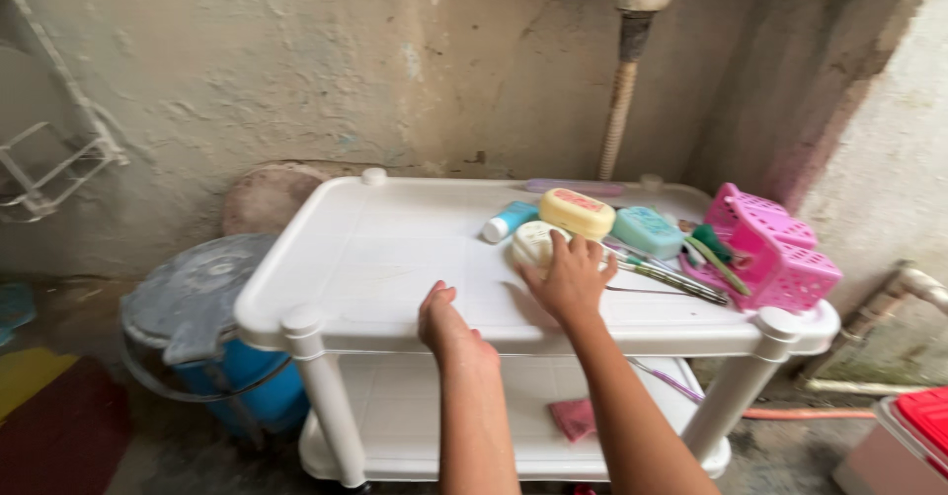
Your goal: The person moves various cleaning and hygiene items from a floor area onto a small white plastic shelving unit, and then wipes the top shelf with a hand using water.
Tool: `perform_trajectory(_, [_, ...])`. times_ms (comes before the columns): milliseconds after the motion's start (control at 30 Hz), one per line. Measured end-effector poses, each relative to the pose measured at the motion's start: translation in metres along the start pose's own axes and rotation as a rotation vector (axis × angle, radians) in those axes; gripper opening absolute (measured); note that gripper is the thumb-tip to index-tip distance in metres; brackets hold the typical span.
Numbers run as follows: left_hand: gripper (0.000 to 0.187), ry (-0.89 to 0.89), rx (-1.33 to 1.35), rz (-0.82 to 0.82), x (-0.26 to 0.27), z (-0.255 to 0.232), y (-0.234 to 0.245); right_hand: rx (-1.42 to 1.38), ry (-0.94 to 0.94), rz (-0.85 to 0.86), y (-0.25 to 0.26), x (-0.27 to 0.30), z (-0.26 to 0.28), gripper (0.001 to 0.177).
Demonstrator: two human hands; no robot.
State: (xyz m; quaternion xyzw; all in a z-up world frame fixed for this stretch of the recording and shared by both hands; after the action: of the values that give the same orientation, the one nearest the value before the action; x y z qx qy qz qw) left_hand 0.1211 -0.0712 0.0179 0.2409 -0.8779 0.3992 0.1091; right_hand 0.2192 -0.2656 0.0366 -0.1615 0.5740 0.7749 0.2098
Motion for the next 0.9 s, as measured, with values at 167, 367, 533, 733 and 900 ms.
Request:
perform_trajectory(167, [0.051, 0.021, -0.023, 0.015, 0.004, -0.002, 0.0, -0.045, -0.082, 0.029, 0.019, 0.01, 0.009, 0.082])
perform_trajectory(367, [0.051, 0.052, -0.032, 0.006, 0.007, -0.001, -0.002, -0.146, -0.141, 0.237, 0.017, 0.007, 0.004, 0.096])
perform_trajectory(533, [0.068, 0.125, -0.08, 0.117, -0.005, 0.009, -0.014, -0.404, -0.213, 0.321, 0.023, -0.01, -0.004, 0.094])
perform_trajectory(733, [0.092, 0.222, -0.035, 0.243, 0.008, 0.016, -0.031, -0.944, 0.208, 0.721, 0.062, 0.001, 0.049, 0.093])
perform_trajectory(900, [0.09, 0.159, -0.044, 0.452, 0.028, -0.002, -0.043, -1.0, 0.372, 0.88, 0.091, 0.02, 0.081, 0.095])
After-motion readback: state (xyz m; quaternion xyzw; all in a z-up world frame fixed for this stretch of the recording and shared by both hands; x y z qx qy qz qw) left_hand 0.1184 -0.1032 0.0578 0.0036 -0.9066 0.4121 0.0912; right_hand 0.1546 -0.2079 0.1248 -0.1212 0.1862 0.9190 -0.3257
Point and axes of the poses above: each hand's wrist, its own x-axis away from the middle knuckle, its own y-axis out of the back of the hand, z = x × y, the point moved 7 cm from there along -x, towards the middle knuckle, and after that the axes turned 7 degrees about z, right-handed, at the moved point
